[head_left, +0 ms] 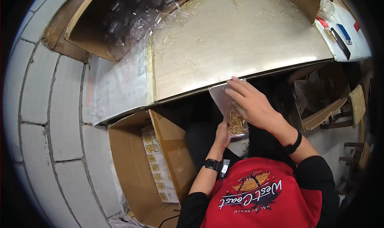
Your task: The person sits on the floor and repeatedly scoops small yellow items from a table into a clear plastic container, then places the filled container into a cardboard box. This process is repeated multiple times throughout the video.
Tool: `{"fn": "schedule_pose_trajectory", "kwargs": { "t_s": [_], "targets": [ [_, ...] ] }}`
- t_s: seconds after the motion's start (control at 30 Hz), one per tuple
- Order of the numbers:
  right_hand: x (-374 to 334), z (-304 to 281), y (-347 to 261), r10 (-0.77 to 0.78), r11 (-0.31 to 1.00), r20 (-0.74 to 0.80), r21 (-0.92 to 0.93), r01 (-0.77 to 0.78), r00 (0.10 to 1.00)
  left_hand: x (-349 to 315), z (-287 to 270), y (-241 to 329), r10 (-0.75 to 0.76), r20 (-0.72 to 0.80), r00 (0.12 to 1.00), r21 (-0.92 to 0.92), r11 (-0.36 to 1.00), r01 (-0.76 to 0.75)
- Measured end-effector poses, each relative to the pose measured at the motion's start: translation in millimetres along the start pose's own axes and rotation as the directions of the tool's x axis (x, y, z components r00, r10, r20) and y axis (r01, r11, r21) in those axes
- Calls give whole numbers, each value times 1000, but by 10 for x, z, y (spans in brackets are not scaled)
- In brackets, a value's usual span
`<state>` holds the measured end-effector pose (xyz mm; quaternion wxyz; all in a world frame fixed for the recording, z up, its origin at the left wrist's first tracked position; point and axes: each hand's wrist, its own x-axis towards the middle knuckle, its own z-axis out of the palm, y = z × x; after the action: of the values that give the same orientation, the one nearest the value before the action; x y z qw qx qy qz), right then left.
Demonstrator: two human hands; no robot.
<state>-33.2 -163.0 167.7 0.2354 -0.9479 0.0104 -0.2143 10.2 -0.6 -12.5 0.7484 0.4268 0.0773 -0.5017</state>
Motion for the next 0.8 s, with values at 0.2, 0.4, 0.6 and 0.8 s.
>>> {"fn": "schedule_pose_trajectory", "kwargs": {
  "t_s": [0.2, 0.4, 0.6, 0.8],
  "targets": [
    [-584, -17, 126, 67, 970, 66, 229, -80, 996, -84, 12, 29, 41, 10, 999, -3, 999, -41],
    [-821, 405, -5, 46, 948, 98, 309, -74, 994, -114, -59, -25, 59, 51, 997, -1, 998, -59],
    [-893, 596, -61, -3, 944, 345, 311, -111, 939, -196, -66, -65, 55, 64, 996, 41, 998, -57],
    [-988, 731, -55, -53, 933, 414, 345, -102, 909, -310, -111, -9, -58, 51, 997, 206, 977, 47]
  ]
}}
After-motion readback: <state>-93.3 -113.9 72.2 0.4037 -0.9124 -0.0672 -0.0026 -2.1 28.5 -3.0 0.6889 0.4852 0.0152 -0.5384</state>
